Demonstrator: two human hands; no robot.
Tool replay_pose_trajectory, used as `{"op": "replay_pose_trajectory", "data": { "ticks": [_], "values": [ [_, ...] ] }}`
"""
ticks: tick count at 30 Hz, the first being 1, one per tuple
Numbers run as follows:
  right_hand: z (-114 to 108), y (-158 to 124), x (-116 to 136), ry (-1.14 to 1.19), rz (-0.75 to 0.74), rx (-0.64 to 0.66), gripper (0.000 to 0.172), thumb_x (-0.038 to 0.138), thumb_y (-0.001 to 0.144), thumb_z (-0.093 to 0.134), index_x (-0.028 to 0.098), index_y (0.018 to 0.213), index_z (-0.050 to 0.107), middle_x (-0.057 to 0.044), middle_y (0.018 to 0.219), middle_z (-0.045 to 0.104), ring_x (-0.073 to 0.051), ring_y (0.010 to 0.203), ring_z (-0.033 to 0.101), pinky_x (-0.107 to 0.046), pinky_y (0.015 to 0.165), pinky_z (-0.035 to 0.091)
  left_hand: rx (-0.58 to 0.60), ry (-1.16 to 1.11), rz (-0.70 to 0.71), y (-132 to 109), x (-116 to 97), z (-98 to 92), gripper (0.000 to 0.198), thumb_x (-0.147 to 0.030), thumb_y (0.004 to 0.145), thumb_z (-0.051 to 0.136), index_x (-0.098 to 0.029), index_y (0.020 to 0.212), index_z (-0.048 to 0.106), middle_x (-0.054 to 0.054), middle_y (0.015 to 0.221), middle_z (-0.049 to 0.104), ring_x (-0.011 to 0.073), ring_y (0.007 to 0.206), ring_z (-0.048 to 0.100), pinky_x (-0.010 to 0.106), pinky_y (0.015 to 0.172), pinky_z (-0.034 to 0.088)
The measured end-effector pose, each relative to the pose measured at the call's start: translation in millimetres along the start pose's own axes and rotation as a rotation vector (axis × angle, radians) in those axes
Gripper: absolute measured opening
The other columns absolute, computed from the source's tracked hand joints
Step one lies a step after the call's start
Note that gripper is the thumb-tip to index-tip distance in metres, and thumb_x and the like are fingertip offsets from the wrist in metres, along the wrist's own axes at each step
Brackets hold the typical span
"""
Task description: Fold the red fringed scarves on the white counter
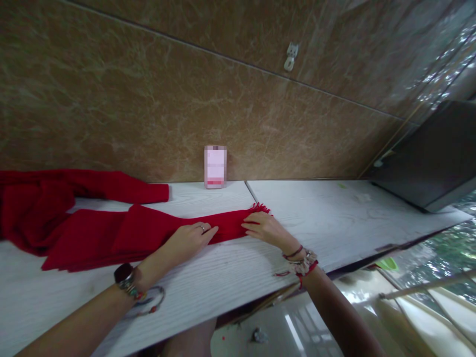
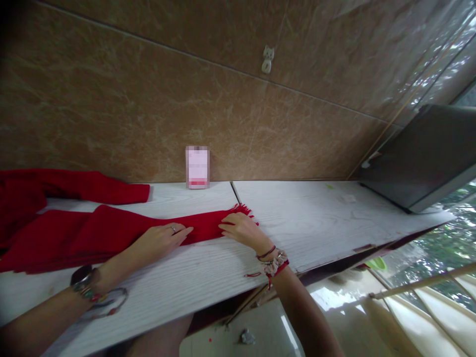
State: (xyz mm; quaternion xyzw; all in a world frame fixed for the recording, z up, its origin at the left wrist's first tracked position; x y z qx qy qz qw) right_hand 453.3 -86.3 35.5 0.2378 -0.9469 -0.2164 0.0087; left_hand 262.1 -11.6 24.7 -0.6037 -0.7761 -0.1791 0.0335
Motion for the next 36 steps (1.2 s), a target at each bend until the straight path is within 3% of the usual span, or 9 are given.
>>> {"op": "replay_pose_trajectory", "data": {
  "ticks": [3, 7, 14, 18, 21, 25, 32, 36],
  "values": [
    [-1.8, 1.3, 4.4, -0.018, -0.019, -0.034, 0.026, 0.012, 0.083, 0.044, 0.013, 0.1, 0.063, -0.01, 0.095, 0.066, -0.017, 0.088, 0.059, -0.032, 0.08, 0.048, 0.005, 0.017, 0.002, 0.0, -0.4, 0.0, 0.033, -0.006, 0.082, 0.046, -0.015, 0.113, 0.055, 0.01, 0.093, 0.064, 0.0167, 0.081, 0.061, 0.023, 0.064, 0.048],
    [-1.6, 1.8, 5.2, 0.002, 0.002, -0.055, 0.034, 0.003, 0.08, 0.037, 0.015, 0.102, 0.062, -0.009, 0.095, 0.066, -0.016, 0.088, 0.059, -0.033, 0.081, 0.047, -0.019, 0.007, -0.003, 0.5, -0.8, -1.3, 0.029, -0.02, 0.086, 0.047, -0.014, 0.112, 0.055, 0.011, 0.093, 0.064, 0.0179, 0.081, 0.061, 0.024, 0.063, 0.048],
    [1.6, 1.2, 3.1, 0.009, -0.036, -0.123, 0.025, 0.012, 0.085, 0.04, 0.015, 0.089, 0.064, -0.008, 0.083, 0.067, -0.016, 0.08, 0.059, -0.032, 0.073, 0.047, 0.006, -0.008, -0.021, 1.0, -2.2, -5.1, 0.033, -0.029, 0.085, 0.05, -0.014, 0.114, 0.054, 0.012, 0.095, 0.063, 0.0192, 0.083, 0.061, 0.025, 0.063, 0.048],
    [-1.2, 0.1, 0.2, -0.02, -0.033, -0.252, 0.024, 0.012, 0.086, 0.04, 0.015, 0.083, 0.064, -0.007, 0.077, 0.065, -0.015, 0.073, 0.058, -0.03, 0.068, 0.047, 0.027, -0.026, -0.038, 0.8, -2.5, -6.9, 0.031, -0.025, 0.084, 0.051, -0.015, 0.113, 0.054, 0.01, 0.096, 0.063, 0.0182, 0.084, 0.06, 0.024, 0.063, 0.048],
    [-2.2, -0.8, -2.7, -0.001, -0.016, -0.313, 0.023, 0.011, 0.085, 0.042, 0.016, 0.077, 0.063, -0.006, 0.071, 0.063, -0.015, 0.069, 0.056, -0.029, 0.065, 0.047, 0.014, -0.031, -0.006, -0.5, -3.7, -7.8, 0.029, -0.012, 0.083, 0.048, -0.016, 0.111, 0.054, 0.009, 0.094, 0.062, 0.0174, 0.083, 0.06, 0.024, 0.063, 0.048],
    [-0.2, -1.3, -4.9, 0.019, 0.006, -0.298, 0.02, 0.01, 0.081, 0.045, 0.018, 0.072, 0.061, -0.005, 0.068, 0.061, -0.015, 0.066, 0.055, -0.029, 0.062, 0.046, -0.023, -0.018, 0.018, -2.7, -5.1, -9.8, 0.035, 0.001, 0.08, 0.041, -0.016, 0.107, 0.056, 0.008, 0.09, 0.061, 0.0161, 0.08, 0.058, 0.024, 0.064, 0.048],
    [0.4, -2.3, -10.1, 0.167, 0.031, -0.22, 0.023, 0.001, 0.073, 0.043, 0.018, 0.071, 0.06, -0.004, 0.073, 0.062, -0.015, 0.072, 0.056, -0.029, 0.067, 0.048, -0.041, -0.006, 0.032, -3.1, -6.0, -6.3, 0.03, 0.001, 0.081, 0.039, -0.015, 0.099, 0.058, 0.007, 0.087, 0.057, 0.0166, 0.084, 0.054, 0.025, 0.069, 0.047],
    [-1.2, -3.9, -15.3, 0.264, 0.087, -0.26, 0.023, 0.001, 0.069, 0.043, 0.019, 0.067, 0.057, -0.003, 0.07, 0.061, -0.014, 0.069, 0.056, -0.027, 0.066, 0.049, -0.026, 0.025, 0.032, -2.1, -4.8, -6.1, 0.029, 0.0, 0.081, 0.041, -0.015, 0.1, 0.057, 0.006, 0.085, 0.056, 0.0166, 0.083, 0.053, 0.026, 0.072, 0.046]
  ]
}}
Point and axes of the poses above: each hand's wrist, its own y-axis towards the middle knuckle, its own z-axis out of the palm, x = y × z, the point moved 4 cm from there along y, towards the middle knuckle
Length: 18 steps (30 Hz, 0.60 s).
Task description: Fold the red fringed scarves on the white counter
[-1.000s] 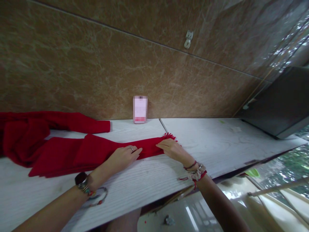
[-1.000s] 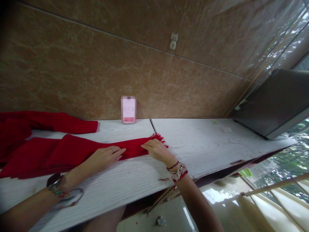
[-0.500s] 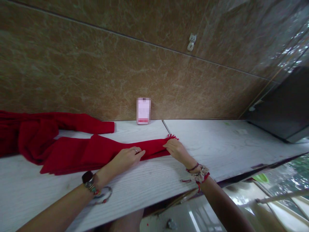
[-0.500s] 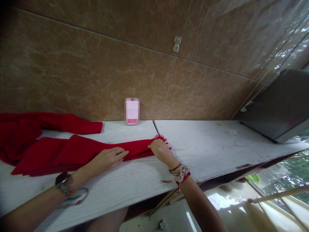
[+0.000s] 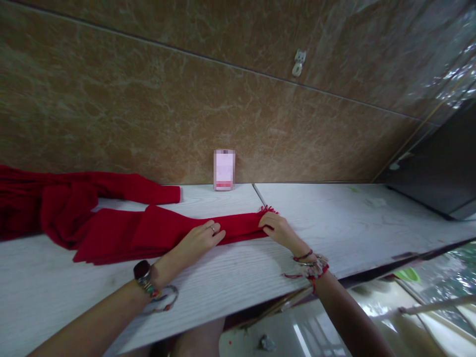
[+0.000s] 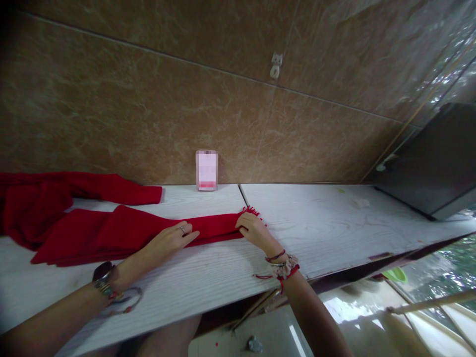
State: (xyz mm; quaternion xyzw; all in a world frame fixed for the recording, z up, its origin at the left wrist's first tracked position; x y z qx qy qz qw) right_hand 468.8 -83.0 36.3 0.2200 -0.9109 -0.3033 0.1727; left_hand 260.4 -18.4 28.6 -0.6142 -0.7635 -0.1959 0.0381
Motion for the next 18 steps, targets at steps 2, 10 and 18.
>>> {"op": "replay_pose_trajectory", "data": {
  "ticks": [2, 10, 18],
  "values": [
    [-0.5, 0.0, 0.2, 0.012, 0.009, -0.012, 0.023, 0.0, 0.067, 0.043, 0.019, 0.065, 0.057, -0.003, 0.069, 0.06, -0.014, 0.068, 0.055, -0.028, 0.066, 0.048, 0.014, -0.001, 0.006, 1.0, -0.5, -1.5, 0.028, 0.0, 0.081, 0.042, -0.014, 0.099, 0.057, 0.007, 0.086, 0.056, 0.0168, 0.084, 0.053, 0.027, 0.075, 0.045],
    [2.2, -0.8, 5.2, 0.094, 0.056, 0.167, 0.024, -0.001, 0.06, 0.045, 0.018, 0.064, 0.059, -0.005, 0.083, 0.062, -0.016, 0.08, 0.057, -0.031, 0.075, 0.047, 0.094, -0.205, 0.09, 0.7, -2.0, -1.9, 0.028, -0.005, 0.082, 0.044, -0.017, 0.104, 0.057, 0.007, 0.101, 0.059, 0.0177, 0.096, 0.052, 0.03, 0.084, 0.041],
    [0.4, -1.2, 1.8, 0.183, 0.09, 0.221, 0.022, 0.001, 0.064, 0.045, 0.018, 0.066, 0.06, -0.005, 0.087, 0.062, -0.015, 0.085, 0.056, -0.031, 0.078, 0.046, 0.276, -0.41, 0.008, -5.9, -1.9, 8.2, 0.047, -0.021, 0.087, 0.036, -0.027, 0.133, 0.031, 0.002, 0.142, 0.027, 0.0253, 0.131, 0.016, 0.053, 0.103, 0.01]
  ]
}}
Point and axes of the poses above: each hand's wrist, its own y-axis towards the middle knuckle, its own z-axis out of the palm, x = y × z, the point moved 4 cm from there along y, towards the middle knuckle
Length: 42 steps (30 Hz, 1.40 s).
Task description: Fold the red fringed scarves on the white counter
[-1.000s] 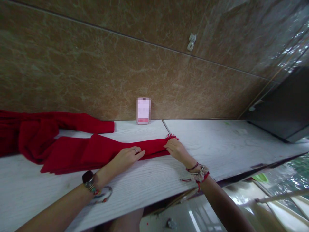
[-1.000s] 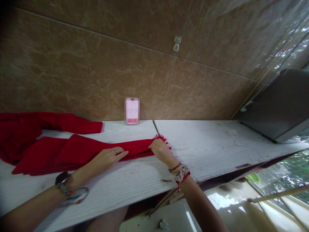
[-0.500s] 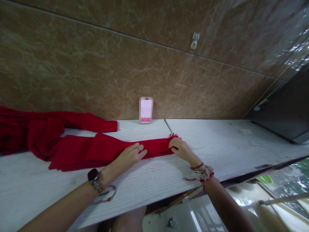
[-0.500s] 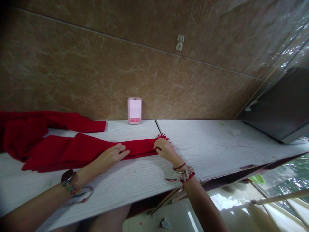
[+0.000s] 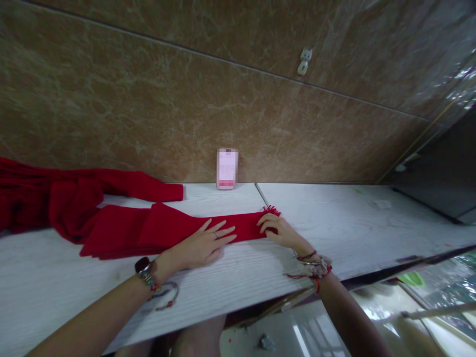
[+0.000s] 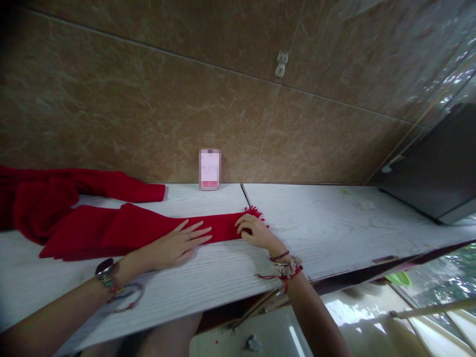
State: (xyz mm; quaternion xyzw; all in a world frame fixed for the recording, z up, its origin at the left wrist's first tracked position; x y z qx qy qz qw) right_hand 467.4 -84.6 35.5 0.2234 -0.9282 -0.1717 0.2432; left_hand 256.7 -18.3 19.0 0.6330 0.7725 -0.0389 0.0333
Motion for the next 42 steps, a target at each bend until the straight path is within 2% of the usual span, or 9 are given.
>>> {"op": "replay_pose_trajectory", "data": {
  "ticks": [9, 13, 16, 21, 24, 32, 36, 39, 42],
  "values": [
    [-10.1, -11.3, -31.1, -0.29, 0.189, -0.071, 0.014, 0.01, 0.067, 0.05, 0.019, 0.058, 0.054, -0.004, 0.07, 0.061, -0.017, 0.072, 0.055, -0.03, 0.07, 0.045, 0.066, -0.05, -0.004, 0.2, -1.9, -4.0, 0.046, -0.038, 0.089, 0.034, -0.03, 0.134, 0.028, 0.002, 0.144, 0.021, 0.0299, 0.132, 0.008, 0.058, 0.101, 0.007],
    [-29.4, -19.2, -47.3, -0.428, 0.429, -0.256, 0.015, 0.01, 0.067, 0.048, 0.02, 0.056, 0.052, -0.005, 0.066, 0.06, -0.018, 0.069, 0.055, -0.032, 0.07, 0.045, 0.043, -0.027, -0.028, -1.8, -2.8, -6.3, 0.047, -0.038, 0.087, 0.038, -0.034, 0.133, 0.03, 0.004, 0.145, 0.016, 0.0359, 0.131, 0.005, 0.062, 0.098, 0.009],
    [-31.2, -7.4, -35.9, -0.423, 0.465, -0.399, 0.014, 0.012, 0.072, 0.046, 0.018, 0.064, 0.055, -0.007, 0.072, 0.061, -0.019, 0.073, 0.056, -0.035, 0.072, 0.046, 0.041, -0.025, -0.048, -3.1, -3.3, -8.0, 0.048, -0.041, 0.085, 0.04, -0.035, 0.132, 0.032, 0.007, 0.145, 0.015, 0.0394, 0.13, 0.005, 0.063, 0.096, 0.011],
    [15.4, 31.1, -4.6, -0.332, 0.261, -0.128, 0.023, 0.007, 0.072, 0.044, 0.016, 0.086, 0.06, -0.008, 0.09, 0.064, -0.018, 0.089, 0.057, -0.034, 0.084, 0.042, 0.03, -0.025, -0.048, -3.1, -2.1, -7.0, 0.048, -0.044, 0.085, 0.04, -0.035, 0.132, 0.032, 0.007, 0.145, 0.016, 0.0394, 0.129, 0.006, 0.062, 0.097, 0.011],
    [30.4, 28.3, -12.3, -0.356, 0.346, 0.02, 0.036, 0.001, 0.071, 0.039, 0.014, 0.099, 0.059, -0.01, 0.104, 0.063, -0.018, 0.101, 0.054, -0.036, 0.092, 0.038, 0.025, -0.022, -0.045, -2.8, -1.0, -5.3, 0.049, -0.044, 0.085, 0.039, -0.035, 0.132, 0.031, 0.007, 0.145, 0.018, 0.0384, 0.13, 0.008, 0.062, 0.097, 0.011],
    [-22.8, -12.3, -48.2, -0.564, 0.671, 0.018, 0.036, 0.0, 0.07, 0.039, 0.013, 0.095, 0.063, -0.012, 0.103, 0.064, -0.023, 0.098, 0.057, -0.048, 0.096, 0.031, 0.016, -0.015, -0.036, -3.8, -2.2, -6.6, 0.049, -0.045, 0.086, 0.037, -0.032, 0.133, 0.03, 0.008, 0.145, 0.018, 0.037, 0.13, 0.01, 0.06, 0.097, 0.012],
    [-22.0, 5.2, -26.1, -0.534, 0.48, -0.033, 0.039, 0.0, 0.07, 0.038, 0.014, 0.098, 0.061, -0.01, 0.105, 0.063, -0.018, 0.101, 0.054, -0.035, 0.092, 0.038, 0.012, -0.009, -0.031, -3.8, -1.9, -5.9, 0.049, -0.044, 0.086, 0.037, -0.031, 0.133, 0.032, 0.009, 0.144, 0.019, 0.0373, 0.13, 0.011, 0.06, 0.097, 0.012],
    [-4.3, 20.9, -5.7, -0.477, 0.252, 0.073, 0.033, 0.002, 0.069, 0.042, 0.015, 0.092, 0.062, -0.007, 0.093, 0.065, -0.017, 0.091, 0.056, -0.032, 0.086, 0.041, -0.004, -0.002, -0.03, -3.6, -1.7, -5.5, 0.048, -0.044, 0.086, 0.038, -0.031, 0.132, 0.033, 0.009, 0.144, 0.02, 0.0366, 0.13, 0.011, 0.06, 0.097, 0.013],
    [2.5, 24.8, -7.8, -0.534, 0.333, 0.227, 0.026, 0.005, 0.071, 0.045, 0.016, 0.088, 0.062, -0.006, 0.088, 0.065, -0.016, 0.085, 0.057, -0.028, 0.08, 0.042, -0.009, 0.005, -0.038, -4.1, -2.2, -6.7, 0.048, -0.042, 0.086, 0.038, -0.03, 0.132, 0.034, 0.01, 0.144, 0.021, 0.0359, 0.13, 0.013, 0.06, 0.097, 0.013]
  ]
}}
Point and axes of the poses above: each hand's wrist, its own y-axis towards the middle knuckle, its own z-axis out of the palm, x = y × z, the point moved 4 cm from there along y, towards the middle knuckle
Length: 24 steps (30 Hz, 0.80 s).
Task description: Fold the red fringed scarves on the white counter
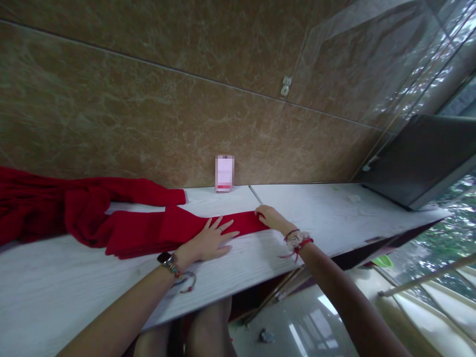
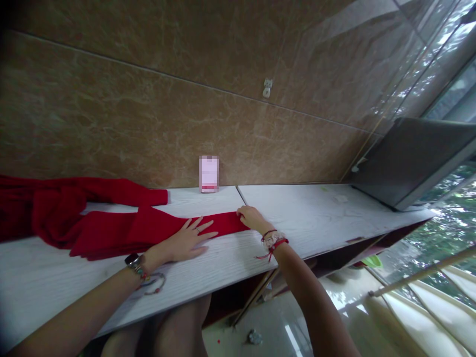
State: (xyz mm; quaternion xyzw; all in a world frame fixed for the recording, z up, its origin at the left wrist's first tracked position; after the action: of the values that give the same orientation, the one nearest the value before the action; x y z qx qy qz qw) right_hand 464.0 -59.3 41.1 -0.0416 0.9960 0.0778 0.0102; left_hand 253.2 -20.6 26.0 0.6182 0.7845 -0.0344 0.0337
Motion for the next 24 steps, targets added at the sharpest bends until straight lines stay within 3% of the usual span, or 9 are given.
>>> {"op": "replay_pose_trajectory", "data": {
  "ticks": [3, 8, 13, 17, 20, 24],
  "values": [
    [-1.8, -0.6, -18.6, -0.071, 0.101, 0.072, 0.024, 0.007, 0.072, 0.047, 0.017, 0.087, 0.063, -0.006, 0.092, 0.065, -0.016, 0.086, 0.058, -0.026, 0.077, 0.042, 0.012, 0.005, 0.0, -1.0, -0.8, -1.3, 0.048, -0.041, 0.086, 0.038, -0.03, 0.132, 0.033, 0.01, 0.143, 0.022, 0.0355, 0.13, 0.013, 0.059, 0.097, 0.014],
    [-18.4, -2.6, -50.9, -0.138, 0.23, 0.071, 0.023, 0.002, 0.072, 0.044, 0.013, 0.073, 0.065, -0.013, 0.079, 0.065, -0.02, 0.077, 0.06, -0.029, 0.069, 0.043, -0.007, 0.013, 0.008, -0.7, 1.3, 1.7, 0.048, -0.041, 0.086, 0.038, -0.031, 0.133, 0.031, 0.01, 0.144, 0.021, 0.0358, 0.13, 0.013, 0.059, 0.098, 0.014],
    [-30.2, 12.6, -28.4, -0.107, 0.177, -0.003, 0.028, 0.003, 0.075, 0.042, 0.014, 0.09, 0.062, -0.009, 0.096, 0.063, -0.016, 0.092, 0.056, -0.024, 0.081, 0.04, -0.034, 0.008, 0.016, 0.8, 3.0, 5.8, 0.049, -0.042, 0.085, 0.039, -0.031, 0.132, 0.032, 0.01, 0.143, 0.023, 0.0347, 0.129, 0.015, 0.059, 0.097, 0.013],
    [-13.9, 21.6, -1.1, -0.048, 0.072, 0.032, 0.021, 0.009, 0.077, 0.047, 0.017, 0.092, 0.06, -0.006, 0.095, 0.063, -0.014, 0.088, 0.056, -0.024, 0.078, 0.04, -0.022, 0.005, 0.006, 0.1, 1.7, 3.3, 0.048, -0.038, 0.085, 0.039, -0.03, 0.132, 0.033, 0.01, 0.143, 0.023, 0.0349, 0.13, 0.014, 0.058, 0.098, 0.014],
    [-1.0, 16.0, -8.5, -0.052, 0.112, 0.07, 0.015, 0.013, 0.077, 0.05, 0.016, 0.087, 0.061, -0.006, 0.089, 0.063, -0.015, 0.081, 0.057, -0.024, 0.072, 0.041, -0.017, 0.008, 0.006, -0.7, 1.0, 1.4, 0.048, -0.037, 0.085, 0.039, -0.03, 0.133, 0.032, 0.01, 0.143, 0.023, 0.0352, 0.129, 0.015, 0.058, 0.098, 0.014],
    [-3.2, 2.3, -39.0, -0.081, 0.203, 0.055, 0.014, 0.012, 0.076, 0.05, 0.013, 0.084, 0.062, -0.01, 0.086, 0.064, -0.018, 0.08, 0.058, -0.027, 0.072, 0.041, -0.008, 0.012, 0.011, -0.5, 1.2, 2.2, 0.05, -0.038, 0.085, 0.039, -0.03, 0.133, 0.03, 0.009, 0.143, 0.022, 0.0357, 0.13, 0.014, 0.058, 0.098, 0.014]
  ]
}}
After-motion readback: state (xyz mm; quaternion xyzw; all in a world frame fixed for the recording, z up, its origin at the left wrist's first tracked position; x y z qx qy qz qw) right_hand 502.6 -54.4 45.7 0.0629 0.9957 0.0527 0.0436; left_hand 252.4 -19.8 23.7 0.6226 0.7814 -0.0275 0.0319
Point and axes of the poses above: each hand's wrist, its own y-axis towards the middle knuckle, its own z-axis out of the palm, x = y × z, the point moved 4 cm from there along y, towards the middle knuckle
